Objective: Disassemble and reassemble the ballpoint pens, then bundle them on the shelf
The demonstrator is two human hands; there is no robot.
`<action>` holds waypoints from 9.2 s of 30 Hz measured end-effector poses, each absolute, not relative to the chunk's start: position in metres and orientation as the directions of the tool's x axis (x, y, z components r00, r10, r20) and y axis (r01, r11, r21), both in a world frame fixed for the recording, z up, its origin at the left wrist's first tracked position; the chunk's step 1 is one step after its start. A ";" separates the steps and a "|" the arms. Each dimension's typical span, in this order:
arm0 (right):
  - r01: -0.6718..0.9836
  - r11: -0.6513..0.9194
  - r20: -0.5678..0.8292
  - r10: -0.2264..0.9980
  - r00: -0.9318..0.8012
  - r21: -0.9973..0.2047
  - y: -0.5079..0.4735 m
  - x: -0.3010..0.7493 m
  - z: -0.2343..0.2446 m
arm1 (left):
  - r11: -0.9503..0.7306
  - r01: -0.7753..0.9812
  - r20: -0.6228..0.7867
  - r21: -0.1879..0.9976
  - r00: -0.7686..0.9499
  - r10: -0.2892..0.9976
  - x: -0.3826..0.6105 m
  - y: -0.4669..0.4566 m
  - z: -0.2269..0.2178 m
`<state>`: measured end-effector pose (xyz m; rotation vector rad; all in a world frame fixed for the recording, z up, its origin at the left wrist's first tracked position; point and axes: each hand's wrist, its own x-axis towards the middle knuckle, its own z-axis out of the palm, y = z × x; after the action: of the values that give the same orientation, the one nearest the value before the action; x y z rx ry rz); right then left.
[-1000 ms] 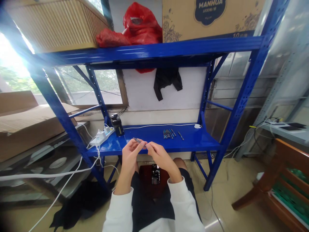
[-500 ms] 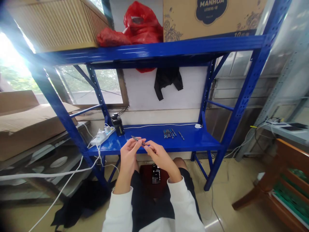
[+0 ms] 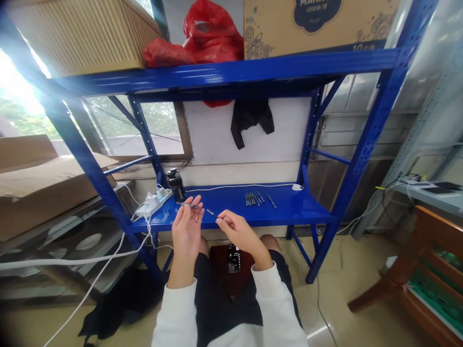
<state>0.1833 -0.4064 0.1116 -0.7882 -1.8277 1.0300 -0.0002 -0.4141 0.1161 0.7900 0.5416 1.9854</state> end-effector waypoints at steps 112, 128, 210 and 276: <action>0.150 0.534 0.468 0.821 -0.327 -0.832 -0.407 0.185 0.116 | -0.525 -0.628 0.202 0.574 -0.513 0.835 -0.008 -0.414 0.110; 0.092 0.460 0.394 0.834 -0.387 -0.883 -0.408 0.180 0.114 | -0.450 -0.587 0.244 0.673 -0.397 0.884 0.002 -0.417 0.112; -0.006 0.422 0.405 0.865 -0.296 -0.907 -0.403 0.190 0.111 | -0.392 -0.348 0.348 0.851 -0.184 0.919 0.012 -0.417 0.098; 0.023 0.430 0.397 0.853 -0.339 -0.903 -0.406 0.191 0.114 | -0.406 -0.330 0.351 0.852 -0.215 0.911 0.001 -0.420 0.098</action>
<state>0.1905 -0.4059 0.1143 -0.7678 -1.6953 1.0516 0.0015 -0.4204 0.0978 1.1142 0.8057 1.7620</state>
